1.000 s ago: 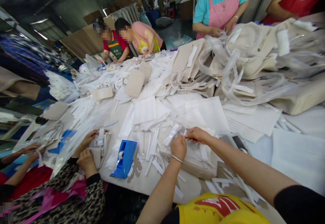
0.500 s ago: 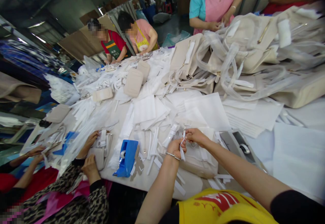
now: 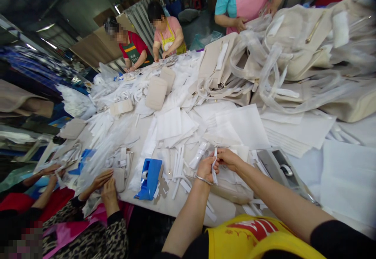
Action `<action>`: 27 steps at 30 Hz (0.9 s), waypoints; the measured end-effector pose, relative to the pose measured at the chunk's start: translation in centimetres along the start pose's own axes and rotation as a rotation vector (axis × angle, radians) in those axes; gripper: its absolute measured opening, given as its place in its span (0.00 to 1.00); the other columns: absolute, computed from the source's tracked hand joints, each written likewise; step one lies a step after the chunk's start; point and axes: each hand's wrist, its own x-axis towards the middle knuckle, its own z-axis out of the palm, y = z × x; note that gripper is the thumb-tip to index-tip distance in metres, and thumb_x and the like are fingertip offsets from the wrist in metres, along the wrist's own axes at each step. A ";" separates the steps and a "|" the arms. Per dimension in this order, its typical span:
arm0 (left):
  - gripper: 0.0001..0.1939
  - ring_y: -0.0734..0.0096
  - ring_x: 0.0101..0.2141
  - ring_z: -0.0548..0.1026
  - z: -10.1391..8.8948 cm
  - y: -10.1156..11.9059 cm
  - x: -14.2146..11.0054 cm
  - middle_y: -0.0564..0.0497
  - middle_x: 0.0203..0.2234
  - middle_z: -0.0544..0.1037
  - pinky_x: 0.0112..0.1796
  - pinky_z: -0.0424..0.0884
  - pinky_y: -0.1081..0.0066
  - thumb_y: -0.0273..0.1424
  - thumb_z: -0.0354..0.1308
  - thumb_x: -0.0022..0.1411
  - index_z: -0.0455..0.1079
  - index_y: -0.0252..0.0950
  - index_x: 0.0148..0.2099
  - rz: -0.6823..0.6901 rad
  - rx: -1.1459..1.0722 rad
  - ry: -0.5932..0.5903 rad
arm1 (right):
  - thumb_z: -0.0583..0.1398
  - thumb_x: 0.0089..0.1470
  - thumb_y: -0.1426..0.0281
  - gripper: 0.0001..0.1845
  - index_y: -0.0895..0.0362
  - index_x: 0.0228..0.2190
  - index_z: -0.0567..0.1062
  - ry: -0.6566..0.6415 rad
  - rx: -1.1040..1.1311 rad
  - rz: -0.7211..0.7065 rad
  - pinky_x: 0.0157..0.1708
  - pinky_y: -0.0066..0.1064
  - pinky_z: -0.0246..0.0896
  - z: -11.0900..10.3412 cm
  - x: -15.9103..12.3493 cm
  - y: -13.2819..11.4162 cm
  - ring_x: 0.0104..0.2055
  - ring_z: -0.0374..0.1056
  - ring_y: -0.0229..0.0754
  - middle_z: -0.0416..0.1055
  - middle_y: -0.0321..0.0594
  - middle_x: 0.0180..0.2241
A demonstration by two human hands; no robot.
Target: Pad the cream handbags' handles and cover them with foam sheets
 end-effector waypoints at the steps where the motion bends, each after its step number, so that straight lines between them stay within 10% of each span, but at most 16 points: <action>1: 0.10 0.86 0.11 0.55 0.1 -0.2 0.0 0.57 0.11 0.62 0.14 0.48 0.81 0.32 0.57 0.45 0.63 0.30 0.27 0.035 0.006 0.001 | 0.54 0.34 0.78 0.10 0.61 0.25 0.70 -0.060 0.115 0.042 0.20 0.25 0.54 0.0 -0.1 0.0 0.16 0.55 0.31 0.58 0.29 0.12; 13: 0.08 0.88 0.11 0.54 0.1 0.5 -0.5 0.59 0.11 0.60 0.13 0.46 0.82 0.28 0.57 0.42 0.62 0.30 0.27 0.059 -0.068 -0.141 | 0.45 0.50 0.53 0.23 0.58 0.19 0.63 -0.309 0.579 0.182 0.17 0.28 0.53 1.4 -1.6 -1.2 0.15 0.52 0.33 0.63 0.37 0.18; 18: 0.07 0.84 0.10 0.57 0.3 0.5 -0.8 0.55 0.11 0.63 0.13 0.51 0.79 0.29 0.55 0.45 0.63 0.29 0.24 0.219 0.016 -0.049 | 0.55 0.46 0.69 0.05 0.59 0.25 0.68 -0.263 0.450 0.009 0.16 0.27 0.54 0.8 -1.2 -0.2 0.15 0.55 0.33 0.63 0.34 0.17; 27: 0.06 0.91 0.11 0.54 0.3 1.9 -1.1 0.58 0.12 0.57 0.13 0.51 0.87 0.24 0.50 0.54 0.63 0.28 0.25 -0.256 -0.360 -0.233 | 0.54 0.47 0.63 0.10 0.57 0.24 0.69 -0.114 0.462 -0.129 0.33 0.29 0.63 1.6 -0.8 1.5 0.36 0.65 0.39 0.69 0.42 0.32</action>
